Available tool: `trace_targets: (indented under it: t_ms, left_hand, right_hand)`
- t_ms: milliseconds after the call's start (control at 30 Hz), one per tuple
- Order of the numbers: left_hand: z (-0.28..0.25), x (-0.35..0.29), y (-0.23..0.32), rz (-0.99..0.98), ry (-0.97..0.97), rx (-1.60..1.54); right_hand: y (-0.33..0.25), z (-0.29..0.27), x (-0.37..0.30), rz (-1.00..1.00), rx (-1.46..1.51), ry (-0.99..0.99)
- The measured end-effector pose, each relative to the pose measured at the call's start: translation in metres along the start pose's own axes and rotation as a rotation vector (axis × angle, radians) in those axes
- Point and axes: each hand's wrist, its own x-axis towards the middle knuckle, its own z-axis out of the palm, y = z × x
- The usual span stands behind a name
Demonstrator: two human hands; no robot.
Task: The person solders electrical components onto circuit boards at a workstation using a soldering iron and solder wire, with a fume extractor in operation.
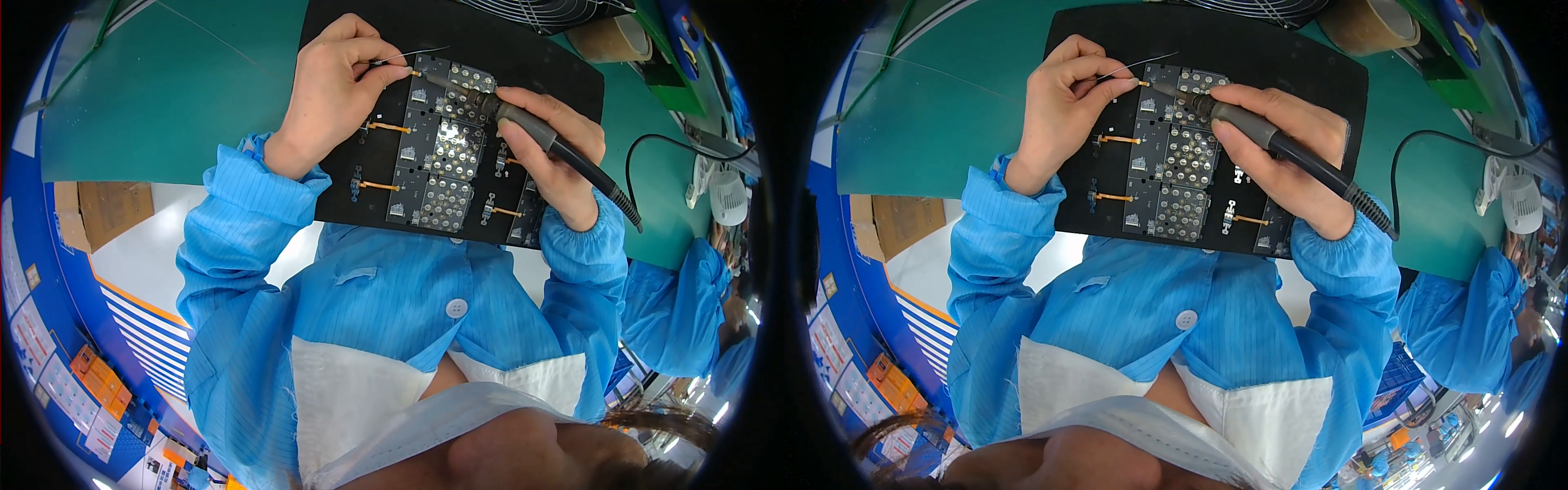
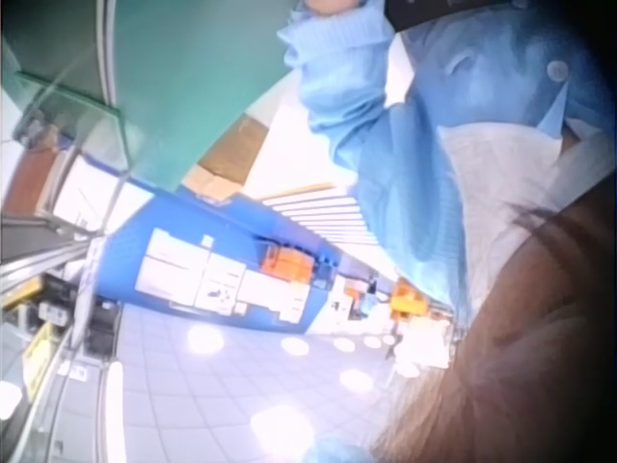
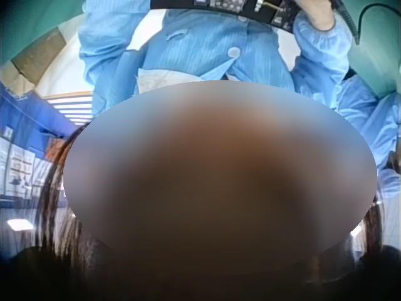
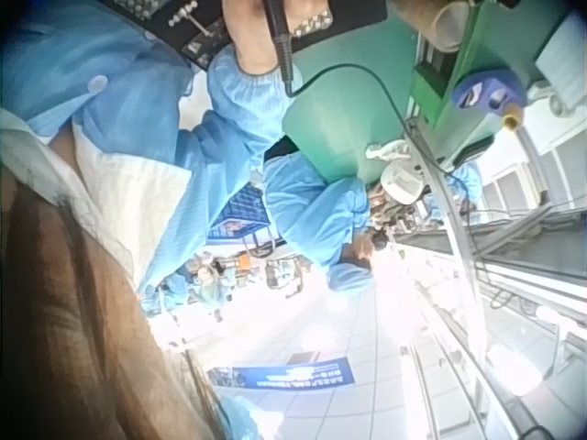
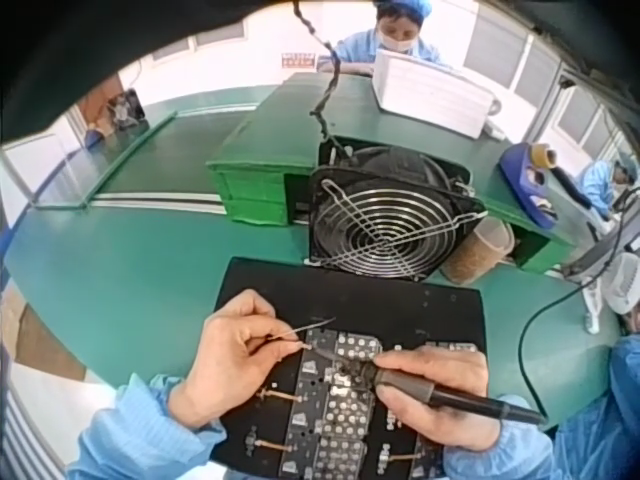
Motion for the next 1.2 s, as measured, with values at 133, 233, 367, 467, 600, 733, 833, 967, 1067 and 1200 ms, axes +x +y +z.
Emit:
trace_targets:
  t_ms: [133, 233, 367, 467, 600, 733, 833, 967, 1067, 1200]
  left_hand:
    - [-0.001, 0.0, 0.0, -0.005, 0.001, -0.009]
    - [-0.002, 0.0, 0.0, -0.004, 0.001, -0.014]
    - [-0.002, 0.0, -0.001, -0.012, -0.008, -0.006]
    - [0.0, 0.0, -0.001, -0.007, -0.009, -0.011]
    - [-0.001, 0.0, -0.002, 0.012, 0.01, -0.037]
    - [-0.004, -0.001, -0.002, 0.017, -0.021, 0.023]
    - [-0.005, -0.001, -0.002, 0.011, 0.021, -0.045]
    - [-0.017, -0.009, -0.001, -0.022, 0.11, -0.141]
    - [-0.029, -0.02, 0.001, 0.02, 0.158, -0.049]
    - [-0.039, -0.037, 0.011, 0.041, 0.19, 0.123]
  right_hand:
    - [-0.001, 0.0, 0.0, -0.007, 0.007, -0.001]
    - [-0.002, 0.001, 0.0, 0.024, 0.008, 0.018]
    - [-0.002, 0.001, 0.0, 0.054, 0.018, 0.013]
    - [-0.002, -0.001, -0.001, 0.029, 0.017, -0.002]
    - [-0.005, -0.002, 0.0, 0.038, 0.034, -0.001]
    - [-0.014, -0.016, -0.006, 0.069, 0.0, 0.027]
    - [-0.019, -0.038, -0.023, 0.068, -0.072, 0.146]
    - [-0.011, -0.063, -0.046, 0.16, -0.085, 0.509]
    - [0.013, -0.077, -0.047, 0.064, -0.273, 0.686]
    - [0.047, -0.094, -0.031, -0.101, -0.602, 0.646]
